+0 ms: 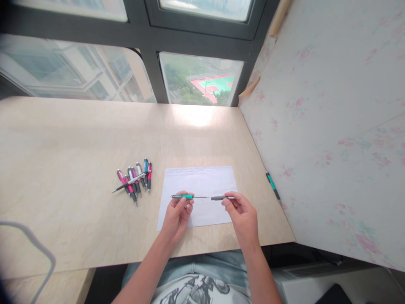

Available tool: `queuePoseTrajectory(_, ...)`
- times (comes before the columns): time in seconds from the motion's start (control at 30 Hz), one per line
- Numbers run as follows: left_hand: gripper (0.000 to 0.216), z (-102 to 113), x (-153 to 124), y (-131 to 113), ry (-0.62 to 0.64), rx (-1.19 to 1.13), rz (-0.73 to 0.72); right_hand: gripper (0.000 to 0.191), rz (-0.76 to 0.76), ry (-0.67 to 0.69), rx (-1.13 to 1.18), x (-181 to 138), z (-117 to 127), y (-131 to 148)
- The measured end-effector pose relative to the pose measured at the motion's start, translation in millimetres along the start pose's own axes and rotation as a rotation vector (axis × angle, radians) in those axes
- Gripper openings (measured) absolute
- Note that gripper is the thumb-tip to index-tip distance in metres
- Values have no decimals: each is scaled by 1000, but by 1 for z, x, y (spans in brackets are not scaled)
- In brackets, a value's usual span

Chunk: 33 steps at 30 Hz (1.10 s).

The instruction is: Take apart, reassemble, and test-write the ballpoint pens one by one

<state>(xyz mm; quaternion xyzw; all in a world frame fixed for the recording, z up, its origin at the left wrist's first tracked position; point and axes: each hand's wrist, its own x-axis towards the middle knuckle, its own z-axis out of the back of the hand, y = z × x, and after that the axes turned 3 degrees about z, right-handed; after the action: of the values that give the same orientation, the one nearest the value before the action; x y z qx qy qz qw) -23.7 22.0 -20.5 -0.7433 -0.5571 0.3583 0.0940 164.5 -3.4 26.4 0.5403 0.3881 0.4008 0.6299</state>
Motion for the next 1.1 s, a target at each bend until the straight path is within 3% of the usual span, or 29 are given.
queuePoseTrajectory(0.2,24,1,0,1,9,1,1,25,-3,22,9,-1,-3,0)
queuePoseTrajectory(0.63,22,-2,-6,0,81,104,5,18,48,216,-25,-7,-24,-8)
queuePoseTrajectory(1.1,18,-4,-8,0,82,133,-2,18,106,167,-155,-8,-24,-13)
